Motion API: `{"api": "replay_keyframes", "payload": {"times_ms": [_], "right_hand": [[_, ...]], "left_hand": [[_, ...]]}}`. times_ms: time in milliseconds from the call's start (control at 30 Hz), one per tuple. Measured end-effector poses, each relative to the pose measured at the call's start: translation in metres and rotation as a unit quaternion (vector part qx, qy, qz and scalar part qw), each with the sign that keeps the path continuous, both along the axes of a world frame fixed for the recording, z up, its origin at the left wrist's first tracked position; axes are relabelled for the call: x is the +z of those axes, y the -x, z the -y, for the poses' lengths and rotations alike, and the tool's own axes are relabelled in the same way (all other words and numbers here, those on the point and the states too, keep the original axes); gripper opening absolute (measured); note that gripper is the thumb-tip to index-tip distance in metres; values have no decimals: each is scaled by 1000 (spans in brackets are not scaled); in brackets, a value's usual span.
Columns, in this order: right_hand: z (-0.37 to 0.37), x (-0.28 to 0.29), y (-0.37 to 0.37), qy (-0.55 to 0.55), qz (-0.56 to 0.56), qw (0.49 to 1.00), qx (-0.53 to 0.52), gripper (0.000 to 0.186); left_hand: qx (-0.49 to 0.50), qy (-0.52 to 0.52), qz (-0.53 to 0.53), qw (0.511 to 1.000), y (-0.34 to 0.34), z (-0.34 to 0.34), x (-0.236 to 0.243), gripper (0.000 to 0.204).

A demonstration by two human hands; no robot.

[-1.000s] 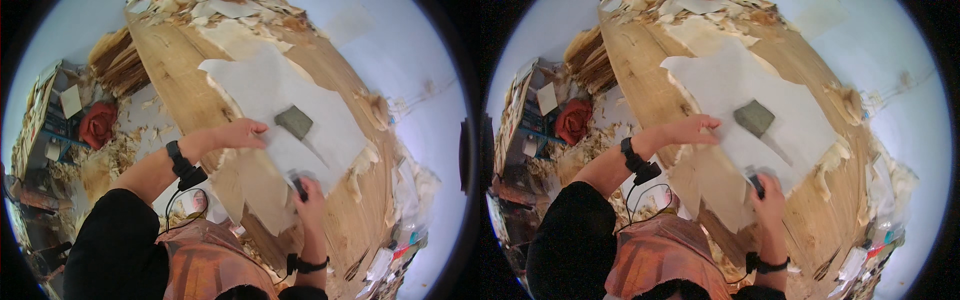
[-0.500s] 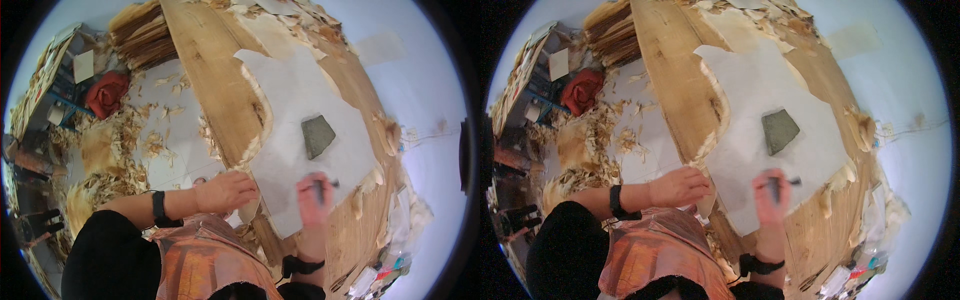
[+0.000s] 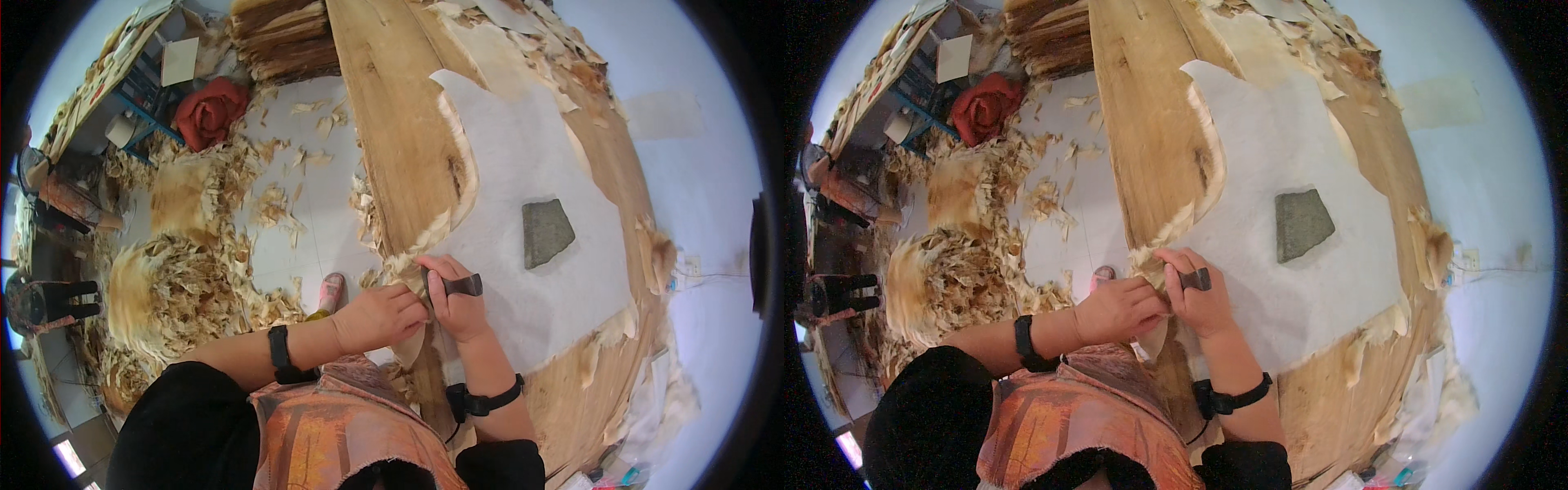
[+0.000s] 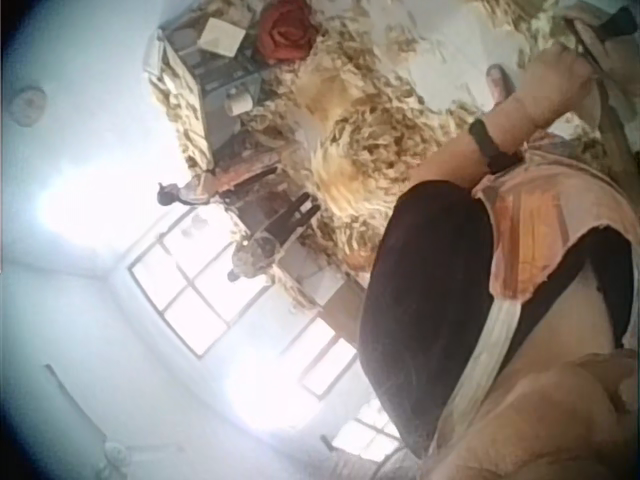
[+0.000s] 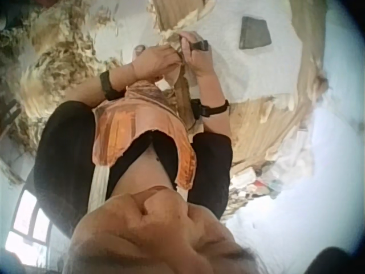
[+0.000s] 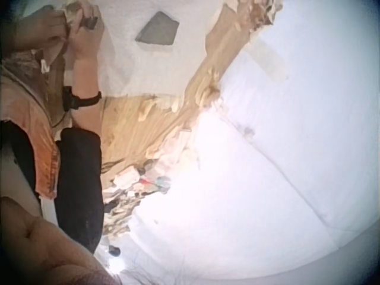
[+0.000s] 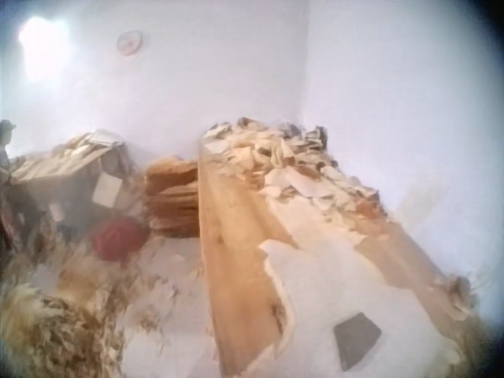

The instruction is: Cutting out patterns from animal hides using a specialty knife in a workshop.

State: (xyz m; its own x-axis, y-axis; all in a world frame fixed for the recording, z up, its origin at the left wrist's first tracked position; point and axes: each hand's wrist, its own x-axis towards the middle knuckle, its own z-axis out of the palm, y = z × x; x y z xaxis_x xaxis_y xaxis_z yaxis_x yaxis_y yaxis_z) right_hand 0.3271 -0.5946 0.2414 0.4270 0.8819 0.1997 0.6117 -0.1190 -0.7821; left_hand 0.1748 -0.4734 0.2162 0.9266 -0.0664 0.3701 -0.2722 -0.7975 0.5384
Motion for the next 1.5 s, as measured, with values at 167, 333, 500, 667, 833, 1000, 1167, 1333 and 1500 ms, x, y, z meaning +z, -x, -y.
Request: {"api": "replay_keyframes", "payload": {"times_ms": [167, 333, 500, 667, 833, 1000, 1167, 1333, 1500], "right_hand": [[2, -4, -2, -34, -41, 998, -19, 22], [4, -4, -3, -10, -19, 999, -27, 21], [18, 0, 3, 17, 47, 999, -18, 18], [19, 6, 1, 35, 48, 998, -9, 17], [-7, 5, -2, 42, -8, 999, -32, 15], [-12, -1, -4, 5, 36, 999, -34, 17], [-34, -1, -9, 40, 23, 997, -66, 19], [-44, -8, -18, 62, -20, 992, -112, 29], [-44, -3, -7, 34, -78, 988, -132, 31]], "left_hand": [[39, 89, -33, 995, -1, -1, 4, 23], [81, 185, -131, 971, -4, -5, 19, 17], [97, 425, -190, 880, -6, -11, 6, 13], [68, 639, -213, 736, -3, -17, 3, 13], [-20, 594, -232, 770, 4, -27, 12, 18], [-48, 608, -250, 752, 4, -36, 15, 20], [-86, 592, -238, 765, 3, -63, 34, 16], [-48, 779, -162, 603, -19, -116, 53, 16], [-5, 836, -146, 529, -108, -198, 74, 28]]}}
